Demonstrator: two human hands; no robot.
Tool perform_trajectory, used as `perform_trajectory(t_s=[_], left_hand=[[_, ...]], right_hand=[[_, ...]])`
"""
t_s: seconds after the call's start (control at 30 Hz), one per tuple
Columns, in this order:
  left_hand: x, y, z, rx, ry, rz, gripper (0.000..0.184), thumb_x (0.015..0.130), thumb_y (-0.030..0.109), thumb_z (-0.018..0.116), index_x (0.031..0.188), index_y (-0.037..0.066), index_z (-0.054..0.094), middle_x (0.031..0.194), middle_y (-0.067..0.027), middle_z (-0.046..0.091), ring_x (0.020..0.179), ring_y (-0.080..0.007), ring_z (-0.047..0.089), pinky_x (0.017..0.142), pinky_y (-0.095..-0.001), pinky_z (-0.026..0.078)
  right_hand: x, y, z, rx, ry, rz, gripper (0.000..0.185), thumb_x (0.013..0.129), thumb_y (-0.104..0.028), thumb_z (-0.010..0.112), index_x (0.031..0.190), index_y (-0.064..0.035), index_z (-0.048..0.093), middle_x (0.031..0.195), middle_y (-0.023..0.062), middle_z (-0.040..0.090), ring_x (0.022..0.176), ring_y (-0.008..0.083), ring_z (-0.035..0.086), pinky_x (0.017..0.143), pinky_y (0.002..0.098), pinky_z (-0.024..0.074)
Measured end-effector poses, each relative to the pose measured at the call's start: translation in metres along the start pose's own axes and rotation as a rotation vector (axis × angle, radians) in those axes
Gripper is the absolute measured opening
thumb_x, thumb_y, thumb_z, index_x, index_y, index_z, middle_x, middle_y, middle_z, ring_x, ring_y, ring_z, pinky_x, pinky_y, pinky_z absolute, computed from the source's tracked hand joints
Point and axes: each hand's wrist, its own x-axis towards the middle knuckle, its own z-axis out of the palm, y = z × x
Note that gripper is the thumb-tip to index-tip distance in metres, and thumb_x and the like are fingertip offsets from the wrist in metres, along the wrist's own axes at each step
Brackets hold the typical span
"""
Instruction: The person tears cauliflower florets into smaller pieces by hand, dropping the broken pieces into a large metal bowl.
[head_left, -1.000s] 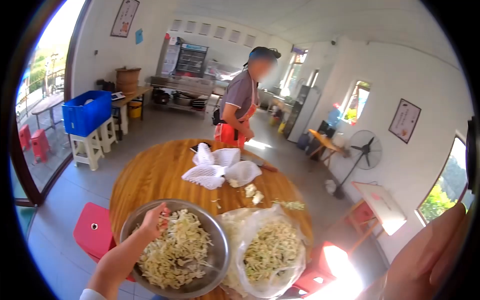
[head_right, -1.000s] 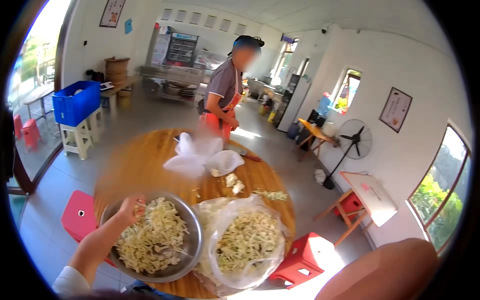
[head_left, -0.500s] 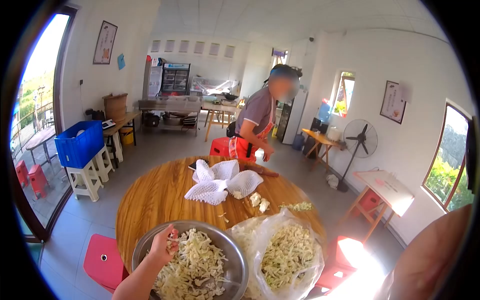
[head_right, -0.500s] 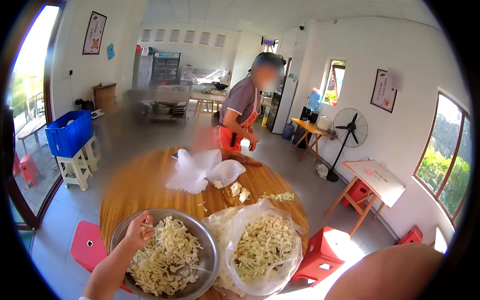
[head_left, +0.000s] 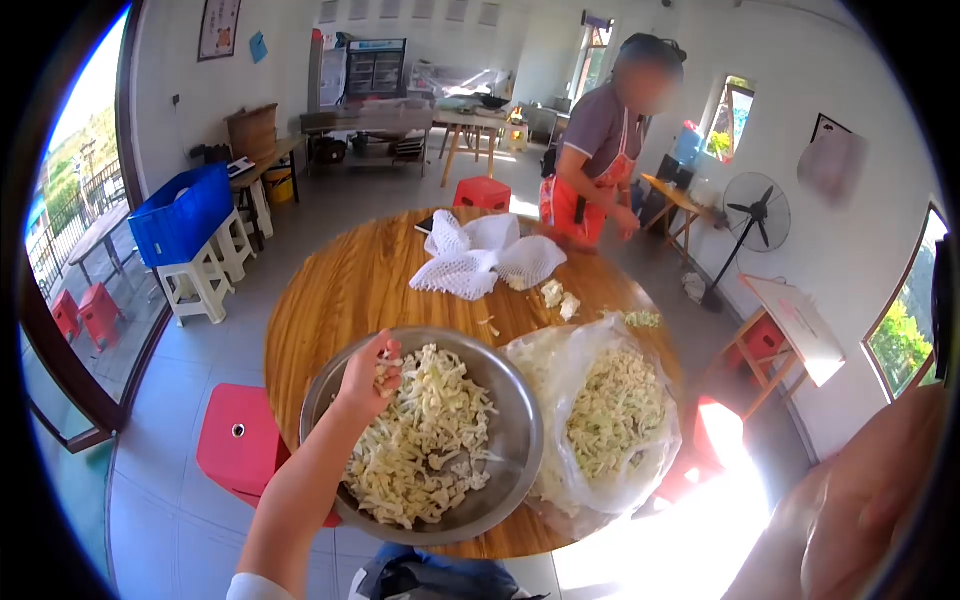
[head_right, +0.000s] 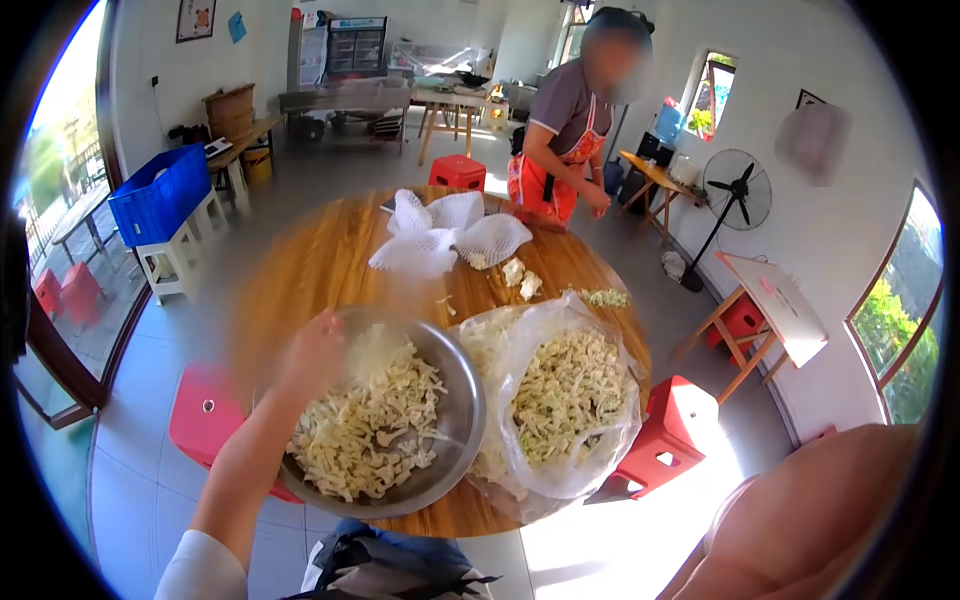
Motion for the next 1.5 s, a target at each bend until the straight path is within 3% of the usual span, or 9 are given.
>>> perform_trajectory(t_s=[0.13, 0.17, 0.3, 0.37, 0.4, 0.5, 0.83, 1.2, 1.5], left_hand=[[-0.005, 0.008, 0.009, -0.117, 0.096, -0.143, 0.021, 0.089, 0.027, 0.052, 0.077, 0.009, 0.047, 0.065, 0.0017, 0.046, 0.048, -0.0084, 0.037, 0.038, -0.0217, 0.027], [0.002, 0.003, -0.001, -0.151, 0.017, -0.154, 0.022, 0.089, 0.027, 0.052, 0.077, 0.009, 0.047, 0.065, 0.0015, 0.045, 0.049, -0.0083, 0.037, 0.038, -0.0221, 0.026], [-0.007, 0.003, 0.007, -0.149, 0.049, -0.092, 0.024, 0.089, 0.027, 0.052, 0.074, 0.010, 0.045, 0.066, 0.0019, 0.042, 0.050, -0.0083, 0.036, 0.040, -0.0229, 0.025], [-0.017, 0.016, 0.019, -0.023, 0.178, -0.125, 0.024, 0.090, 0.025, 0.051, 0.074, 0.009, 0.044, 0.065, 0.0012, 0.042, 0.052, -0.0087, 0.034, 0.042, -0.0230, 0.024], [0.005, 0.002, -0.005, -0.113, -0.034, -0.124, 0.023, 0.089, 0.027, 0.052, 0.076, 0.008, 0.047, 0.066, 0.0009, 0.042, 0.053, -0.0089, 0.034, 0.044, -0.0241, 0.025], [-0.008, 0.006, 0.007, -0.039, 0.100, -0.152, 0.022, 0.087, 0.028, 0.053, 0.078, 0.009, 0.052, 0.070, 0.0013, 0.044, 0.055, -0.0094, 0.038, 0.048, -0.0248, 0.029], [-0.004, -0.008, 0.003, -0.004, 0.074, -0.091, 0.025, 0.087, 0.028, 0.055, 0.079, 0.005, 0.051, 0.071, -0.0020, 0.043, 0.053, -0.0111, 0.039, 0.045, -0.0251, 0.028], [-0.007, -0.009, 0.002, 0.048, 0.027, -0.032, 0.024, 0.085, 0.024, 0.056, 0.082, 0.001, 0.051, 0.080, -0.0065, 0.044, 0.053, -0.0125, 0.040, 0.043, -0.0270, 0.030], [-0.008, -0.005, 0.002, -0.011, 0.027, -0.105, 0.022, 0.086, 0.024, 0.056, 0.081, 0.003, 0.052, 0.078, -0.0045, 0.044, 0.053, -0.0119, 0.041, 0.045, -0.0259, 0.031]], right_hand=[[-0.007, -0.005, 0.009, 0.013, -0.025, -0.011, 0.022, 0.089, -0.021, 0.041, 0.103, -0.0036, 0.039, 0.089, 0.0061, 0.045, 0.076, 0.0161, 0.043, 0.069, 0.0292, 0.0379], [-0.009, -0.006, 0.015, 0.026, -0.039, -0.016, 0.022, 0.089, -0.021, 0.041, 0.103, -0.0034, 0.039, 0.089, 0.0061, 0.045, 0.076, 0.0160, 0.044, 0.069, 0.0291, 0.0380], [-0.007, -0.018, 0.056, 0.072, -0.125, -0.029, 0.023, 0.089, -0.020, 0.041, 0.104, -0.0027, 0.040, 0.089, 0.0063, 0.046, 0.077, 0.0157, 0.044, 0.069, 0.0288, 0.0383], [-0.006, -0.018, 0.080, 0.116, -0.177, -0.057, 0.023, 0.089, -0.020, 0.042, 0.105, -0.0023, 0.040, 0.089, 0.0065, 0.046, 0.077, 0.0156, 0.044, 0.070, 0.0287, 0.0384], [-0.009, -0.017, 0.095, 0.145, -0.209, -0.077, 0.024, 0.089, -0.020, 0.042, 0.105, -0.0021, 0.040, 0.089, 0.0065, 0.046, 0.077, 0.0156, 0.045, 0.070, 0.0286, 0.0385], [-0.023, -0.014, 0.135, 0.196, -0.306, -0.091, 0.024, 0.089, -0.019, 0.042, 0.106, -0.0016, 0.041, 0.090, 0.0067, 0.047, 0.077, 0.0154, 0.045, 0.070, 0.0284, 0.0387], [-0.080, -0.008, 0.221, 0.350, -0.601, -0.018, 0.026, 0.090, -0.018, 0.043, 0.108, 0.0002, 0.042, 0.091, 0.0073, 0.048, 0.079, 0.0147, 0.046, 0.071, 0.0277, 0.0394], [-0.101, -0.005, 0.237, 0.371, -0.654, 0.009, 0.028, 0.090, -0.017, 0.044, 0.110, 0.0022, 0.044, 0.092, 0.0079, 0.050, 0.080, 0.0140, 0.048, 0.073, 0.0270, 0.0402], [-0.093, -0.001, 0.230, 0.380, -0.545, -0.007, 0.029, 0.091, -0.016, 0.045, 0.113, 0.0038, 0.045, 0.093, 0.0084, 0.052, 0.081, 0.0135, 0.049, 0.074, 0.0263, 0.0409]])
